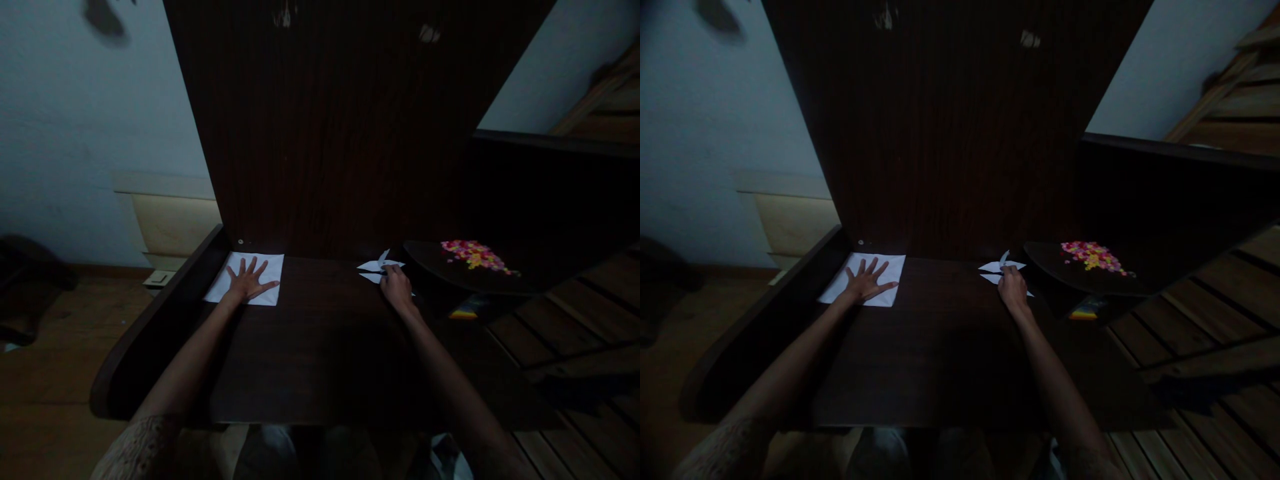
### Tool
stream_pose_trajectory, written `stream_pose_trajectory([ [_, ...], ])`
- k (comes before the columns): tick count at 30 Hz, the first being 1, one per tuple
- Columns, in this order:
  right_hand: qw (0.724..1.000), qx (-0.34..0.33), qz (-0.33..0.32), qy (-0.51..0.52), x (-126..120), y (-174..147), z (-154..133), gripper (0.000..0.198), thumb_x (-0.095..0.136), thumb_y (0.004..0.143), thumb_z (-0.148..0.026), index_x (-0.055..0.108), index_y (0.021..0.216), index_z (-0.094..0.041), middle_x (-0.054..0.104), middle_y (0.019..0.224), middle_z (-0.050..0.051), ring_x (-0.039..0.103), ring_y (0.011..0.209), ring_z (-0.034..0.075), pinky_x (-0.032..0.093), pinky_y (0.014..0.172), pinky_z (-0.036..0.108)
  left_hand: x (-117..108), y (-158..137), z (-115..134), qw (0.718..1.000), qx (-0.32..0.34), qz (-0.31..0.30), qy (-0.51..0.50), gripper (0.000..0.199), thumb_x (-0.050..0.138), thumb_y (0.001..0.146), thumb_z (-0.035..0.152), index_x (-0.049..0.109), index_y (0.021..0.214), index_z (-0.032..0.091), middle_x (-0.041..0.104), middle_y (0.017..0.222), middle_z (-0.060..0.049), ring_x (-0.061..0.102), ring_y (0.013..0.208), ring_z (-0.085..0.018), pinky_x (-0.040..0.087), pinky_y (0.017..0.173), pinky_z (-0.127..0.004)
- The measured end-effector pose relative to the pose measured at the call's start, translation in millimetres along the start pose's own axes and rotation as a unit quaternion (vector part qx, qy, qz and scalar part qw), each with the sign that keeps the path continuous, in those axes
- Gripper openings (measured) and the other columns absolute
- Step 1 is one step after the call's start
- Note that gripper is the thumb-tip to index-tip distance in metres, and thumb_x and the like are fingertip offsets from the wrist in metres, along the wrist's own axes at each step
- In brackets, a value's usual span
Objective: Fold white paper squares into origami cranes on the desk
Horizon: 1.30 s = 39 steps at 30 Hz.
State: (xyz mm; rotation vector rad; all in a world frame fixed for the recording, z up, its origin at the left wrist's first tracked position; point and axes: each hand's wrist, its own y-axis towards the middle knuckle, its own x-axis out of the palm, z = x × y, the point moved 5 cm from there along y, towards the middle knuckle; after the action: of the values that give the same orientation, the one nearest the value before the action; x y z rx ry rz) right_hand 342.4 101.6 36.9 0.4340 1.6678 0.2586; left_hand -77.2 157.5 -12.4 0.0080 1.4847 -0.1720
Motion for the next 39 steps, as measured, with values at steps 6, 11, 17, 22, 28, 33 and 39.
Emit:
stream_pose_trajectory([
  [6, 0.999, 0.023, 0.036, -0.008, -4, -2, 5, 0.038, 0.055, 0.079, -0.017, 0.057, 0.117, -0.012, 0.052, 0.116, 0.02, 0.051, 0.101, 0.032, 0.045, 0.08, 0.04, -2, -2, 1, 1.0, 0.0, 0.008, 0.001, 0.083, 0.026, 0.08, 0.075, 0.016, 0.149, 0.03, 0.007, 0.157, -0.008, -0.001, 0.141, -0.044, 0.002, 0.1, -0.075],
  [11, 0.998, 0.024, 0.057, 0.031, -1, -11, 10, 0.042, 0.053, 0.077, -0.014, 0.054, 0.119, -0.013, 0.049, 0.115, 0.018, 0.053, 0.099, 0.031, 0.046, 0.082, 0.041, -4, -3, 1, 1.0, 0.002, 0.007, -0.005, 0.082, 0.027, 0.081, 0.075, 0.016, 0.149, 0.031, 0.007, 0.157, -0.007, 0.001, 0.141, -0.044, 0.002, 0.1, -0.075],
  [17, 0.993, 0.007, 0.078, 0.088, -6, -23, 7, 0.043, 0.044, 0.074, -0.004, 0.058, 0.113, -0.014, 0.05, 0.111, 0.015, 0.059, 0.085, 0.023, 0.049, 0.074, 0.035, -5, -2, 2, 1.0, -0.002, 0.001, 0.006, 0.085, 0.027, 0.079, 0.077, 0.016, 0.149, 0.03, 0.009, 0.157, -0.008, 0.002, 0.141, -0.045, 0.006, 0.101, -0.074],
  [22, 0.984, -0.032, 0.092, 0.15, -22, -42, -4, 0.038, 0.043, 0.076, -0.007, 0.061, 0.108, -0.016, 0.052, 0.109, 0.013, 0.059, 0.09, 0.024, 0.051, 0.078, 0.036, -11, -8, 7, 0.997, 0.022, 0.062, 0.035, 0.078, 0.022, 0.085, 0.069, 0.028, 0.147, 0.022, 0.021, 0.155, -0.012, 0.006, 0.142, -0.042, 0.007, 0.103, -0.071],
  [28, 0.953, -0.08, 0.105, 0.274, -52, -70, -23, 0.029, 0.05, 0.079, -0.014, 0.061, 0.105, -0.019, 0.059, 0.102, 0.01, 0.058, 0.097, 0.024, 0.049, 0.087, 0.038, -43, -35, 38, 0.976, 0.077, 0.203, 0.002, 0.057, 0.029, 0.092, 0.046, 0.047, 0.136, 0.013, 0.034, 0.15, -0.014, 0.014, 0.142, -0.035, 0.007, 0.112, -0.057],
  [33, 0.928, -0.12, 0.083, 0.342, -72, -89, -56, 0.022, 0.054, 0.082, -0.019, 0.062, 0.102, -0.021, 0.063, 0.096, 0.007, 0.061, 0.089, 0.022, 0.051, 0.079, 0.035, -66, -75, 101, 0.926, 0.133, 0.176, -0.306, 0.054, 0.041, 0.089, 0.049, 0.053, 0.128, 0.015, 0.064, 0.118, -0.012, 0.06, 0.107, -0.026, 0.044, 0.094, -0.038],
  [39, 0.891, -0.184, 0.091, 0.405, -82, -110, -101, 0.02, 0.05, 0.088, -0.021, 0.066, 0.1, -0.024, 0.065, 0.09, 0.007, 0.061, 0.087, 0.021, 0.051, 0.08, 0.034, -63, -119, 172, 0.848, 0.199, 0.102, -0.48, 0.04, 0.067, 0.073, 0.047, 0.069, 0.1, 0.018, 0.071, 0.083, -0.004, 0.063, 0.069, -0.018, 0.048, 0.064, -0.026],
])
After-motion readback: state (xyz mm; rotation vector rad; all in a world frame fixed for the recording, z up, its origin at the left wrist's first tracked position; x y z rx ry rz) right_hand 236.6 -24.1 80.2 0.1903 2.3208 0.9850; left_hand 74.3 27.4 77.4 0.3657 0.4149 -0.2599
